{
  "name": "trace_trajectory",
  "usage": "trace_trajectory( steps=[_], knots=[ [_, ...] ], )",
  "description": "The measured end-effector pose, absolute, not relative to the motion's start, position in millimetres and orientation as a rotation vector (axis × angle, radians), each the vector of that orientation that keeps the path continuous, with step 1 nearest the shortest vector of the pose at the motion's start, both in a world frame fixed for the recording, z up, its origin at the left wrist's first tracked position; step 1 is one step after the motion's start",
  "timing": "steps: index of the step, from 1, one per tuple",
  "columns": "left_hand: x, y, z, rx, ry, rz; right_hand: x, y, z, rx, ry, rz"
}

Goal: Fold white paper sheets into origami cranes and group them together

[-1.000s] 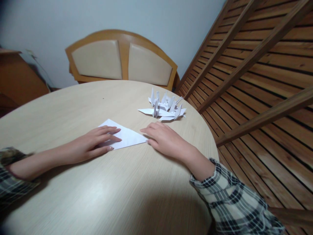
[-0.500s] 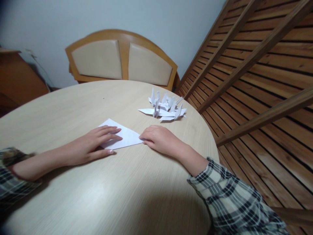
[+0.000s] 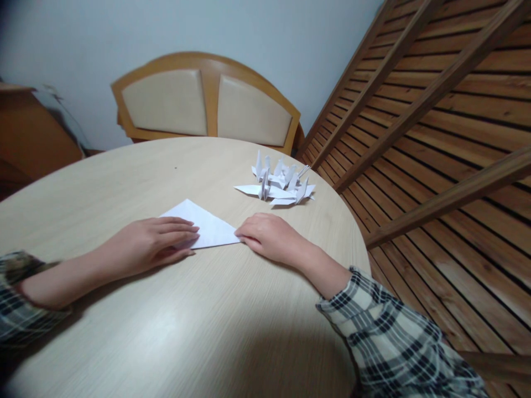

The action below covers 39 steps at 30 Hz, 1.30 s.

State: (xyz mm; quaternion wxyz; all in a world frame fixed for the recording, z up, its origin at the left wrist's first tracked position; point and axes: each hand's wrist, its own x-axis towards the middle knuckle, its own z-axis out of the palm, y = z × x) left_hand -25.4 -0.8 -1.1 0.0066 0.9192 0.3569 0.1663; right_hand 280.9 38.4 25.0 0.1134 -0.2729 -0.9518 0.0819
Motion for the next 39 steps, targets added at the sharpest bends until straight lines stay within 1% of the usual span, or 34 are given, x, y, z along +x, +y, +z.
trace_trajectory(
  steps=[8,10,14,17,21,25,28,33,39],
  knots=[
    [-33,-2,1,2.996,1.261,0.407,284,35,31,-0.921,-2.778,0.217],
    [-34,-2,2,2.998,1.310,0.491,285,35,30,-0.957,-2.766,0.195],
    [-35,-5,5,2.899,1.396,0.800,288,35,25,-1.024,-2.685,0.144],
    [-33,-9,7,2.703,1.434,1.055,289,34,22,-1.010,-2.669,0.140],
    [-26,-14,8,2.301,1.500,1.223,289,32,23,-0.992,-2.675,0.128],
    [-19,-15,10,1.818,1.304,1.381,288,31,23,-1.021,-2.658,0.113],
    [-16,-13,9,1.549,1.167,1.392,287,31,22,-1.055,-2.628,0.088],
    [-14,-7,7,1.226,1.137,1.395,288,32,18,-1.073,-2.532,0.097],
    [-10,-6,10,1.066,1.134,1.339,288,33,14,-0.994,-2.390,0.067]
  ],
)
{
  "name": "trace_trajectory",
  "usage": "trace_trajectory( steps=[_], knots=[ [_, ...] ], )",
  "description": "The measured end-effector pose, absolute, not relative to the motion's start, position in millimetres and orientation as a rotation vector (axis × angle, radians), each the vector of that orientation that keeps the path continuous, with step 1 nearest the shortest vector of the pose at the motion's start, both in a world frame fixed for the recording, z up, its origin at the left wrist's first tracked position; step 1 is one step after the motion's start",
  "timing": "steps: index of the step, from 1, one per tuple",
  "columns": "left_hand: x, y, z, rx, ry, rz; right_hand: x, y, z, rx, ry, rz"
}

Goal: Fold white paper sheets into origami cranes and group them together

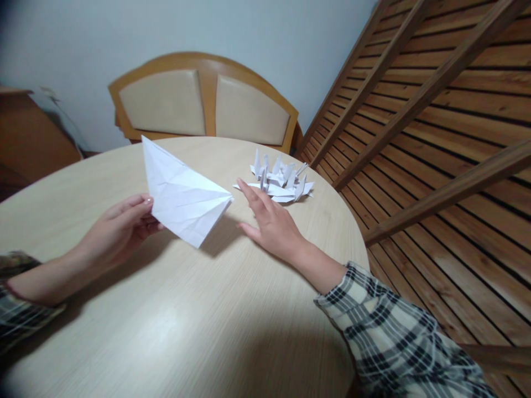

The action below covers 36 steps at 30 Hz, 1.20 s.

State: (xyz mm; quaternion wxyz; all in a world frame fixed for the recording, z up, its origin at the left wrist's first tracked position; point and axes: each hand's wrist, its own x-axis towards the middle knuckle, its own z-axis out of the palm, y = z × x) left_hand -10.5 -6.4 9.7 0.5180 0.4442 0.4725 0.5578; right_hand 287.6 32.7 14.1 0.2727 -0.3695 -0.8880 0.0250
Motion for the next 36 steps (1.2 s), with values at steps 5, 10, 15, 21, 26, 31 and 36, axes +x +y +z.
trace_trajectory(
  steps=[5,10,15,21,26,31,36],
  knots=[
    [0,-11,19,0.902,1.140,1.274,281,27,20,-0.940,-2.403,-0.139],
    [5,-14,17,0.822,1.118,1.156,277,21,21,-0.892,-2.543,-0.324],
    [3,-15,11,0.834,1.085,1.081,276,22,14,-0.706,-2.656,-0.373],
    [4,-16,12,0.881,1.149,0.996,277,28,8,-0.520,-2.760,-0.317],
    [-4,-12,15,1.146,1.316,0.791,276,28,7,-0.583,-2.879,-0.122],
    [-21,-9,20,1.907,1.679,0.816,276,28,5,-0.687,-2.923,-0.004],
    [-31,0,13,2.460,1.503,0.907,275,28,6,-0.709,-2.945,0.062]
  ],
)
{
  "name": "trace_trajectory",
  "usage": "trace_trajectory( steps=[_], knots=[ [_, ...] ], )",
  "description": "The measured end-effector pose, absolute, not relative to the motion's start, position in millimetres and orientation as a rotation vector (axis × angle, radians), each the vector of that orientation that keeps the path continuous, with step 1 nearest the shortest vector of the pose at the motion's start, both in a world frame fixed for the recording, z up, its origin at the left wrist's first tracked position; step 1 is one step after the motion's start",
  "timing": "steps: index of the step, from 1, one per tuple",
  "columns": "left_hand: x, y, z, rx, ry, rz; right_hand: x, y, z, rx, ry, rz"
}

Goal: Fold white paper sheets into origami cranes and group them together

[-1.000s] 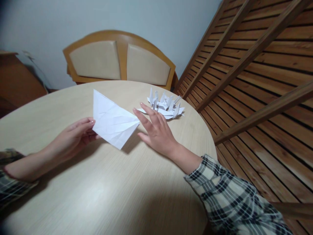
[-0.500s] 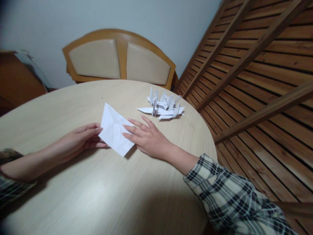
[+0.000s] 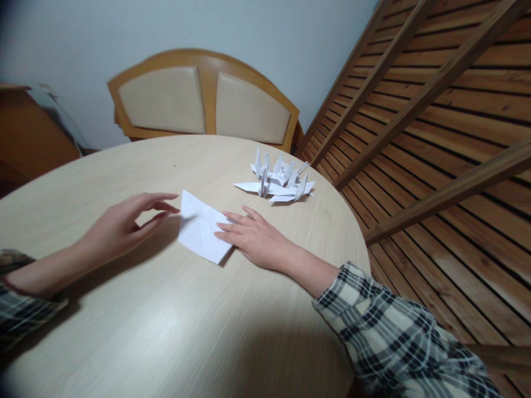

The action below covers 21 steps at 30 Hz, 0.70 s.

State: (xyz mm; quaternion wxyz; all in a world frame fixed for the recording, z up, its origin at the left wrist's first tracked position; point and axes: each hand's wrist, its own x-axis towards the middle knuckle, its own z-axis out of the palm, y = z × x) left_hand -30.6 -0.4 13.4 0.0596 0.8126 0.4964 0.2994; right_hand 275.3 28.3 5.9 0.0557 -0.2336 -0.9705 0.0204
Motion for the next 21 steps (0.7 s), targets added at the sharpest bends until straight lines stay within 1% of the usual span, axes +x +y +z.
trace_trajectory(
  steps=[3,5,7,10,21],
  knots=[
    [-33,7,0,2.729,1.262,0.831,275,28,7,-0.723,-2.964,0.069],
    [-34,10,-9,2.794,1.205,0.612,275,28,7,-0.737,-2.972,0.073],
    [-35,10,-15,2.805,1.222,0.432,275,28,7,-0.748,-2.972,0.079],
    [-36,9,-17,2.800,1.300,0.287,275,27,8,-0.734,-2.965,0.091],
    [-35,6,-12,2.785,1.409,0.192,280,28,11,-0.615,-2.898,0.087]
  ],
)
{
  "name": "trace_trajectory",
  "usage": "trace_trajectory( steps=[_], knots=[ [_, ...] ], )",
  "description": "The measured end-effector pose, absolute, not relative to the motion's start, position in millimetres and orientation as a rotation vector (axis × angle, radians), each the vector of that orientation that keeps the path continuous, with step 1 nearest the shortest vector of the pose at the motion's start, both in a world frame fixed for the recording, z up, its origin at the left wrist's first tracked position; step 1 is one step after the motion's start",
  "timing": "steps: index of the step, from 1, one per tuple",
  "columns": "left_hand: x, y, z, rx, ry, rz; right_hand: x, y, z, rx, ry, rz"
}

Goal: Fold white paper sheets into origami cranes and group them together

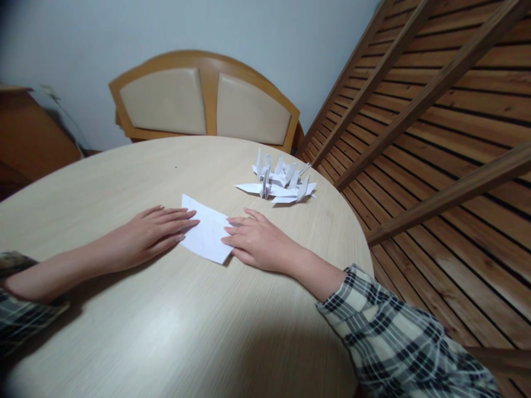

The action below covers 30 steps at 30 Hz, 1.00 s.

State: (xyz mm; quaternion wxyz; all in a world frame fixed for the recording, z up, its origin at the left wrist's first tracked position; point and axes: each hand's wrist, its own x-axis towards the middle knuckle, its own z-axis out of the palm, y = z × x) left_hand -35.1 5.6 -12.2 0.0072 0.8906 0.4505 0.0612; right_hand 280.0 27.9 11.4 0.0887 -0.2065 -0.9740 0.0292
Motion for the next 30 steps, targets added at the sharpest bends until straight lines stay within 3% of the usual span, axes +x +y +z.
trace_trajectory(
  steps=[15,30],
  knots=[
    [-32.1,7.9,-8.4,2.699,1.258,0.460,282.1,30.7,9.3,-0.621,-2.824,0.100],
    [-29.0,6.1,-4.3,2.690,1.207,0.433,281.8,31.4,10.3,-0.690,-2.711,0.010]
  ],
)
